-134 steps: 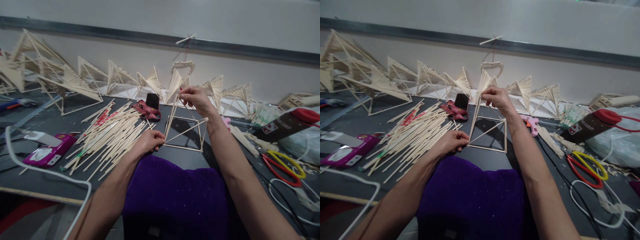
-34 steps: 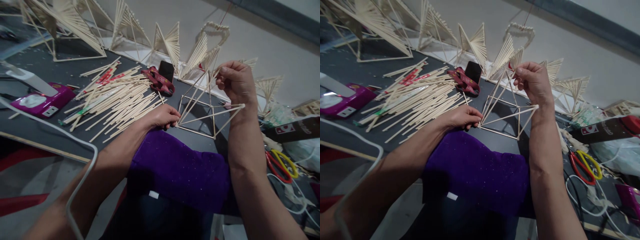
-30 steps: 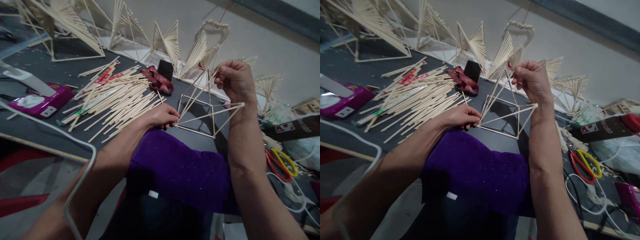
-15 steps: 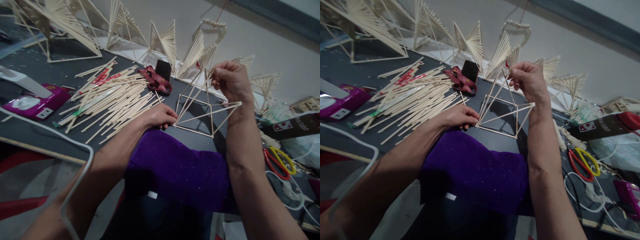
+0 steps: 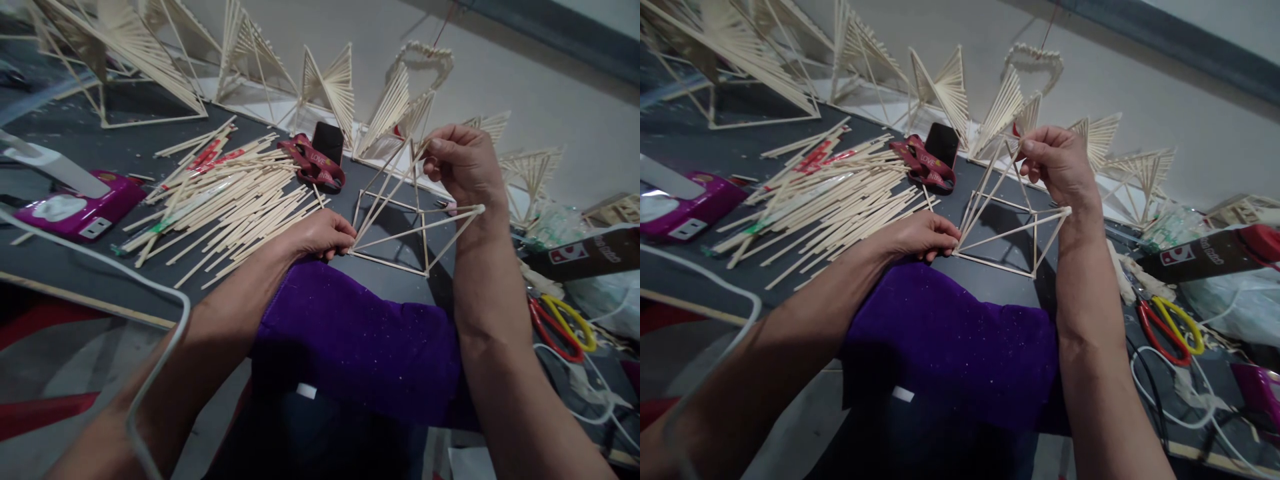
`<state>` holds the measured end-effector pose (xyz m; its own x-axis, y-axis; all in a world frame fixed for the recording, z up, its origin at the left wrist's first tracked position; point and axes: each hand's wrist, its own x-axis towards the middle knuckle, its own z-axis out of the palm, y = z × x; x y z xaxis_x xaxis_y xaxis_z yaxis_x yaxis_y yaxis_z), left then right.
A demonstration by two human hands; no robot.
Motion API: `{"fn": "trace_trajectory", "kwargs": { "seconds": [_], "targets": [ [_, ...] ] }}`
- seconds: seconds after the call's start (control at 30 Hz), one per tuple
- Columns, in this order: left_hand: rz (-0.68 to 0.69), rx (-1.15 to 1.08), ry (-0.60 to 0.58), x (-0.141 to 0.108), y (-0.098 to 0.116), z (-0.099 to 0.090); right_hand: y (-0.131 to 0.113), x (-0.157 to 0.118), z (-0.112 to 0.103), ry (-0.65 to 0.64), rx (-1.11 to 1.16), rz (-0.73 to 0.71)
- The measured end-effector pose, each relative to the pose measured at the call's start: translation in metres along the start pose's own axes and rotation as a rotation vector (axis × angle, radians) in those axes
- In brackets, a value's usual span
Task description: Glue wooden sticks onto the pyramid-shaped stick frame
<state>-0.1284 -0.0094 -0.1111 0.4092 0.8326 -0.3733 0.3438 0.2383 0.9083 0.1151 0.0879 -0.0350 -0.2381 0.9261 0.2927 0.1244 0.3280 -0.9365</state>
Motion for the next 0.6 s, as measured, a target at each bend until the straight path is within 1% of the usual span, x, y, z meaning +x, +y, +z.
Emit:
{"fn": "trace_trajectory", "kwargs": {
  "seconds": [0.23, 0.4, 0.6],
  "targets": [
    [0.013, 0.005, -0.025, -0.0007, -0.0002, -0.0009, 0.0016, 0.0008, -0.0011, 0.002, -0.001, 0.021],
    [-0.001, 0.055, 0.013, -0.0027, 0.0047, 0.0027, 0.0025, 0.0007, -0.0005, -0.013, 0.044, 0.004],
    [0.0, 0.093, 0.036, 0.0005, -0.0003, 0.0037, 0.0021, 0.0011, 0.003, -0.032, 0.114, -0.034]
  ]
}}
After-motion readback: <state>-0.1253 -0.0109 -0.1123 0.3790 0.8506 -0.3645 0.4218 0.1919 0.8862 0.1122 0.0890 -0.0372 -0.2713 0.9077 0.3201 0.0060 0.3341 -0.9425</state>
